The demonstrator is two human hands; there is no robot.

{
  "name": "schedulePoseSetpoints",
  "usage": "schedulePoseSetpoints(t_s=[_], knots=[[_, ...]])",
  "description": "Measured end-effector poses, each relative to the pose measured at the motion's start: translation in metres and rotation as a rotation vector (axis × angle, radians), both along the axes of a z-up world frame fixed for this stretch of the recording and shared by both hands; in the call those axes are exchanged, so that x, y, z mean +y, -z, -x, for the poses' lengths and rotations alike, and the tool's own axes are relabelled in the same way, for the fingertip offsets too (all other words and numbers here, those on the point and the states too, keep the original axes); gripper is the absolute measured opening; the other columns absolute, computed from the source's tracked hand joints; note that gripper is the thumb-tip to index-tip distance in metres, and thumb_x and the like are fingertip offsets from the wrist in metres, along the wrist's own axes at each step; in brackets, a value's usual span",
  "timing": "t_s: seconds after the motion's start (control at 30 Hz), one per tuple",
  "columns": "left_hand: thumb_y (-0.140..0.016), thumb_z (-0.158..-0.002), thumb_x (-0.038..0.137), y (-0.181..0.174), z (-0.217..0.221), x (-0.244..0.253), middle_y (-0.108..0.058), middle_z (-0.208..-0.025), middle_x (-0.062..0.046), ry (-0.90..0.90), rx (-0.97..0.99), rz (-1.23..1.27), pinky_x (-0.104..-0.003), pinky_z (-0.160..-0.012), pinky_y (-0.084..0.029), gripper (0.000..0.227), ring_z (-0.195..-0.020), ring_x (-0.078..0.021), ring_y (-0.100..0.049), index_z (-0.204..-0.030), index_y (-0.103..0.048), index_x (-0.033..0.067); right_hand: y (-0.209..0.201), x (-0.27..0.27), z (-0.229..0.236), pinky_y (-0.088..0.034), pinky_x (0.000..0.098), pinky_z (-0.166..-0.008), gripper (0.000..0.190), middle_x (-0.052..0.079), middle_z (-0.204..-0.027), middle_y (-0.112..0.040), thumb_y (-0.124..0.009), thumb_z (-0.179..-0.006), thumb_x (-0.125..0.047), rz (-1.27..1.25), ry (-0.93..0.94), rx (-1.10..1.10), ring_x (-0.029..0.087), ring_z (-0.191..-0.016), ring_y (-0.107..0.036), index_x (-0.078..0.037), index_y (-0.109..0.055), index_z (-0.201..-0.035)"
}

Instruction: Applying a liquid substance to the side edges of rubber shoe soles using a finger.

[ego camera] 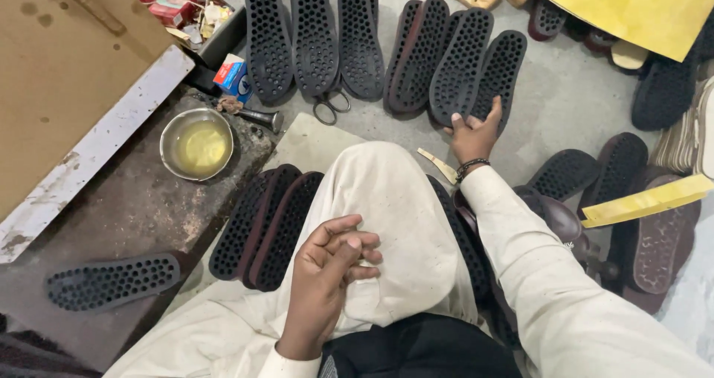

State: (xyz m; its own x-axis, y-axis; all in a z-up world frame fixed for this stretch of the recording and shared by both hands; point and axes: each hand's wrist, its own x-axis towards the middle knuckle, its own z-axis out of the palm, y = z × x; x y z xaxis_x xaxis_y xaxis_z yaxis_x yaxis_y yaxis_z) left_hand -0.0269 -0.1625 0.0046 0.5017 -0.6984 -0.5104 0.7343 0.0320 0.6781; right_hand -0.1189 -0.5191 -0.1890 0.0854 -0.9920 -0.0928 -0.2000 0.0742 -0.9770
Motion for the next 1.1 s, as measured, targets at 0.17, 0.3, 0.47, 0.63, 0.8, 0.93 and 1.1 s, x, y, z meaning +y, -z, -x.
schedulePoseSetpoints(t_s=[0.17, 0.3, 0.47, 0.63, 0.8, 0.93, 1.1], knots=[[-0.071, -0.088, 0.012, 0.004, 0.000, -0.001, -0.077, -0.098, -0.024, 0.011, 0.013, -0.003, -0.037, -0.061, -0.063, 0.040, -0.075, -0.0290, -0.073, -0.124, -0.064, -0.0055, -0.017, 0.008, 0.001, -0.071, 0.0345, -0.074, 0.094, 0.008, -0.091, -0.067, -0.076, -0.093, -0.016, 0.051, 0.050, 0.197, 0.014, -0.082, -0.070, -0.021, -0.013, -0.163], [-0.071, -0.088, 0.012, 0.002, -0.002, 0.002, -0.077, -0.098, -0.024, 0.003, 0.023, 0.007, -0.038, -0.062, -0.064, 0.039, -0.076, -0.0287, -0.073, -0.123, -0.065, -0.0051, 0.010, -0.007, 0.016, -0.055, 0.0393, -0.080, 0.094, 0.002, -0.078, -0.064, -0.074, -0.099, -0.023, 0.447, -0.110, 0.507, 0.021, -0.074, -0.064, -0.013, -0.009, -0.166], [-0.069, -0.089, 0.011, 0.000, -0.008, 0.009, -0.077, -0.100, -0.026, -0.017, -0.001, -0.022, -0.033, -0.062, -0.063, 0.038, -0.077, -0.0283, -0.074, -0.123, -0.065, -0.0055, -0.011, 0.001, 0.012, -0.053, 0.0371, -0.067, 0.099, 0.001, -0.065, -0.064, -0.077, -0.100, -0.019, 0.406, -0.150, 0.590, 0.019, -0.058, -0.061, -0.006, -0.004, -0.165], [-0.070, -0.088, 0.011, 0.009, -0.029, 0.019, -0.079, -0.100, -0.025, -0.078, -0.134, -0.131, -0.037, -0.064, -0.064, 0.036, -0.078, -0.0283, -0.075, -0.120, -0.066, -0.0044, -0.015, 0.004, 0.021, -0.048, 0.0367, -0.058, 0.100, -0.002, -0.058, -0.055, -0.077, -0.104, -0.031, 0.399, -0.166, 0.649, 0.017, -0.050, -0.049, -0.006, -0.003, -0.166], [-0.068, -0.096, 0.013, 0.028, -0.065, 0.050, -0.068, -0.113, -0.024, -0.036, -0.911, -0.616, -0.049, -0.094, -0.061, 0.040, -0.117, -0.0398, -0.066, -0.131, -0.060, -0.0046, -0.047, 0.022, 0.018, -0.063, 0.0434, -0.072, 0.088, 0.011, -0.089, -0.074, -0.075, -0.110, -0.026, 0.310, -0.184, 0.649, 0.025, -0.075, -0.076, -0.012, -0.007, -0.164], [-0.073, -0.093, 0.022, 0.089, -0.075, 0.069, -0.064, -0.118, -0.023, 0.108, -1.162, -0.862, -0.047, -0.096, -0.055, 0.050, -0.117, -0.0377, -0.059, -0.135, -0.060, -0.0022, -0.100, 0.061, -0.004, -0.062, 0.0413, -0.058, 0.084, 0.015, -0.082, -0.071, -0.077, -0.108, -0.033, 0.322, -0.315, 0.698, 0.027, -0.070, -0.073, -0.004, -0.020, -0.163], [-0.089, -0.075, 0.030, 0.098, -0.067, 0.059, -0.053, -0.131, -0.025, 0.297, -1.435, -0.953, -0.054, -0.091, -0.051, 0.074, -0.117, -0.0425, -0.056, -0.136, -0.059, 0.0015, -0.170, 0.101, -0.039, -0.065, 0.0353, -0.052, 0.068, 0.015, -0.077, -0.071, -0.063, -0.119, -0.024, 0.447, -0.459, 0.437, 0.024, -0.061, -0.071, -0.002, -0.017, -0.164]])
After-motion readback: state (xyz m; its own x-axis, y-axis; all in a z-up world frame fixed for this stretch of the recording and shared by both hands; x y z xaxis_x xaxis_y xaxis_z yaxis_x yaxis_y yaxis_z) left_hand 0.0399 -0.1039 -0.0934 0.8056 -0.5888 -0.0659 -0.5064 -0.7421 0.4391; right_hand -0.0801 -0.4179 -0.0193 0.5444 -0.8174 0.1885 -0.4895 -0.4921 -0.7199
